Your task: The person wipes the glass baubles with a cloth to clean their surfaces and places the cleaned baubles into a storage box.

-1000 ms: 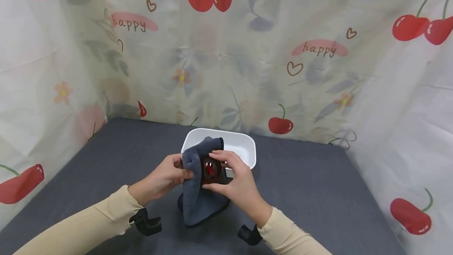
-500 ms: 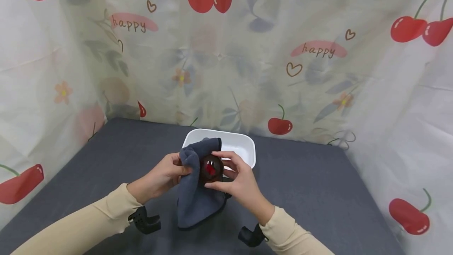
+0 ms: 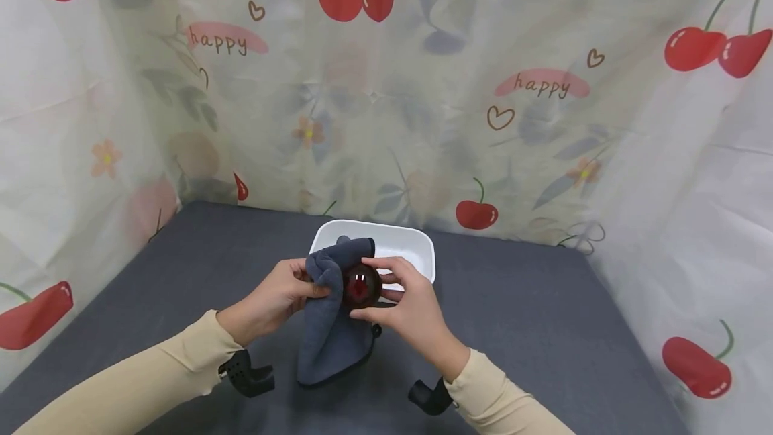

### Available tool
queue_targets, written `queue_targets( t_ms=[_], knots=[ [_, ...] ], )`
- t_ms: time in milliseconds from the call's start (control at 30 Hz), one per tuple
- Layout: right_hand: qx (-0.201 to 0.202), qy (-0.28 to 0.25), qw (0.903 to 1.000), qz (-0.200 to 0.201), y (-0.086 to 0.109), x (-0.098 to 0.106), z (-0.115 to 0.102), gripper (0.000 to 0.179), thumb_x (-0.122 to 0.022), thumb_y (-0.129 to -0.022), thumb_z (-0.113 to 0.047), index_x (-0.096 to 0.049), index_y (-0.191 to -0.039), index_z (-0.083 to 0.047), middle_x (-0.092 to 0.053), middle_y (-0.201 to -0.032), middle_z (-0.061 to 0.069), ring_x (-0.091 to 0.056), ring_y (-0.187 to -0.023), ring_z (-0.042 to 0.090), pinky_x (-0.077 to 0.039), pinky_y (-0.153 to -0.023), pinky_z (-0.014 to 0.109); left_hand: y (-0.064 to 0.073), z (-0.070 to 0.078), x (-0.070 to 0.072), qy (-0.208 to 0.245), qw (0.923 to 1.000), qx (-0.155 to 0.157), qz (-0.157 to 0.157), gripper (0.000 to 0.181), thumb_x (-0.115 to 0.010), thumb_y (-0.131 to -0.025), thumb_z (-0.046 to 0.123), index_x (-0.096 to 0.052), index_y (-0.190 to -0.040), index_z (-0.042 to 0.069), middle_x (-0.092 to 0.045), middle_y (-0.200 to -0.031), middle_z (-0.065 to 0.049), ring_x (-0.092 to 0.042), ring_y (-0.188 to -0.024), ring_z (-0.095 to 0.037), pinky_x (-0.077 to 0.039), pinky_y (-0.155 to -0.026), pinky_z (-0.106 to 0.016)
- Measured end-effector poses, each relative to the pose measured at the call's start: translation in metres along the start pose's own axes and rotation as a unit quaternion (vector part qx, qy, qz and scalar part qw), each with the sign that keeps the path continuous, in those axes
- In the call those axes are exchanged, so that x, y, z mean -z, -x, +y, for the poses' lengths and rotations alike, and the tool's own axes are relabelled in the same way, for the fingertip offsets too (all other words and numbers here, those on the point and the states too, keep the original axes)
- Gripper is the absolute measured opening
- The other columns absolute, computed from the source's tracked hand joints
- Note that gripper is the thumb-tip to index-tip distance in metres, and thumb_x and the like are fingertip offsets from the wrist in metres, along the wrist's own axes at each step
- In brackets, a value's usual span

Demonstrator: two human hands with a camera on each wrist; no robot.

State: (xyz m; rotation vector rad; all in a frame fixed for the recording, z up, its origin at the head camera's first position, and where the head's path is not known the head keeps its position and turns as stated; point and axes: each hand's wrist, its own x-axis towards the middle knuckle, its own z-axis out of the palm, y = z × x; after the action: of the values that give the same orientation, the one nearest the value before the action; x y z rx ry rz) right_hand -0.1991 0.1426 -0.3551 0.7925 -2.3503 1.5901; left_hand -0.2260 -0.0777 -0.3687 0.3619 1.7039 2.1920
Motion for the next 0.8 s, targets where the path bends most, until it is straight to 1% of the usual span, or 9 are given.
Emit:
queue_targets(
  t_ms=[133,233,300,367,433,533,633,700,800],
  knots=[
    [-0.04,-0.048,0.9979,0.015,0.001,-0.004,-0.003,0.068,-0.084,-0.062,-0.006,-0.056,-0.123,-0.019,-0.053,-0.119,0.003,-0.063,-0.093,0.019,-0.053,-0.077,0.029,0.001,0.002,-0.002,-0.012,0.9999,-0.006,-0.005,0.037,-0.071,-0.074,-0.003,-0.063,-0.11,0.0,-0.066,-0.096,-0.005,-0.064,-0.085,-0.017,-0.053,-0.073,-0.032],
    [-0.006,0.065,0.9975,0.028,0.002,-0.01,-0.002,0.069,-0.086,-0.061,-0.01,-0.057,-0.122,-0.018,-0.056,-0.116,0.0,-0.062,-0.092,0.014,-0.052,-0.077,0.026,0.002,-0.001,-0.005,-0.056,0.9983,-0.015,-0.001,0.051,-0.077,-0.071,0.004,-0.059,-0.119,0.003,-0.063,-0.109,-0.01,-0.061,-0.096,-0.022,-0.052,-0.078,-0.036],
    [0.022,0.152,0.9876,0.032,0.002,-0.012,-0.001,0.069,-0.087,-0.059,-0.013,-0.058,-0.121,-0.017,-0.058,-0.113,-0.001,-0.061,-0.092,0.012,-0.052,-0.078,0.025,0.002,-0.004,-0.006,-0.079,0.9968,-0.016,0.005,0.056,-0.08,-0.069,0.008,-0.058,-0.121,0.005,-0.062,-0.114,-0.012,-0.061,-0.1,-0.024,-0.052,-0.079,-0.038],
    [0.026,0.184,0.9822,0.025,0.002,-0.012,0.001,0.069,-0.088,-0.058,-0.015,-0.059,-0.12,-0.015,-0.06,-0.112,-0.002,-0.062,-0.091,0.011,-0.052,-0.077,0.023,0.003,-0.008,-0.006,-0.078,0.9968,-0.013,0.012,0.055,-0.08,-0.07,0.009,-0.059,-0.12,0.003,-0.063,-0.113,-0.013,-0.062,-0.098,-0.023,-0.052,-0.078,-0.039],
    [0.005,0.156,0.9877,0.012,0.001,-0.01,0.003,0.068,-0.088,-0.058,-0.017,-0.06,-0.119,-0.016,-0.061,-0.112,-0.002,-0.063,-0.09,0.011,-0.052,-0.076,0.023,0.004,-0.012,-0.004,-0.067,0.9975,-0.01,0.021,0.048,-0.077,-0.072,0.007,-0.06,-0.117,0.0,-0.065,-0.107,-0.012,-0.064,-0.09,-0.022,-0.053,-0.074,-0.038],
    [-0.049,0.02,0.9986,-0.006,0.0,-0.004,0.005,0.066,-0.087,-0.06,-0.014,-0.06,-0.12,-0.018,-0.059,-0.115,0.0,-0.063,-0.092,0.016,-0.052,-0.077,0.025,0.004,-0.012,-0.001,-0.035,0.9989,-0.012,0.028,0.039,-0.073,-0.075,0.002,-0.061,-0.111,-0.005,-0.068,-0.095,-0.008,-0.066,-0.08,-0.019,-0.054,-0.07,-0.034],
    [-0.073,-0.093,0.9929,-0.013,-0.002,0.0,0.006,0.065,-0.084,-0.064,-0.009,-0.057,-0.123,-0.017,-0.055,-0.12,0.004,-0.06,-0.101,0.02,-0.051,-0.081,0.031,0.004,-0.008,-0.001,-0.005,0.9995,-0.023,0.024,0.036,-0.072,-0.075,0.001,-0.061,-0.109,-0.006,-0.068,-0.088,-0.005,-0.065,-0.075,-0.016,-0.053,-0.068,-0.031],
    [-0.058,-0.085,0.9946,-0.019,-0.003,0.001,0.006,0.065,-0.084,-0.065,-0.009,-0.056,-0.123,-0.016,-0.054,-0.121,0.004,-0.057,-0.106,0.019,-0.051,-0.082,0.031,0.003,-0.005,-0.002,-0.004,0.9994,-0.03,0.015,0.037,-0.072,-0.075,0.001,-0.06,-0.11,-0.006,-0.067,-0.089,-0.004,-0.065,-0.076,-0.016,-0.053,-0.069,-0.03],
    [-0.001,0.042,0.9988,-0.026,-0.005,0.001,0.004,0.065,-0.086,-0.062,-0.016,-0.057,-0.12,-0.015,-0.056,-0.116,-0.001,-0.057,-0.102,0.013,-0.052,-0.078,0.024,0.003,-0.002,-0.002,-0.025,0.999,-0.037,0.003,0.042,-0.073,-0.075,0.003,-0.059,-0.113,-0.007,-0.067,-0.095,-0.007,-0.065,-0.08,-0.017,-0.053,-0.07,-0.032]
  ],
)
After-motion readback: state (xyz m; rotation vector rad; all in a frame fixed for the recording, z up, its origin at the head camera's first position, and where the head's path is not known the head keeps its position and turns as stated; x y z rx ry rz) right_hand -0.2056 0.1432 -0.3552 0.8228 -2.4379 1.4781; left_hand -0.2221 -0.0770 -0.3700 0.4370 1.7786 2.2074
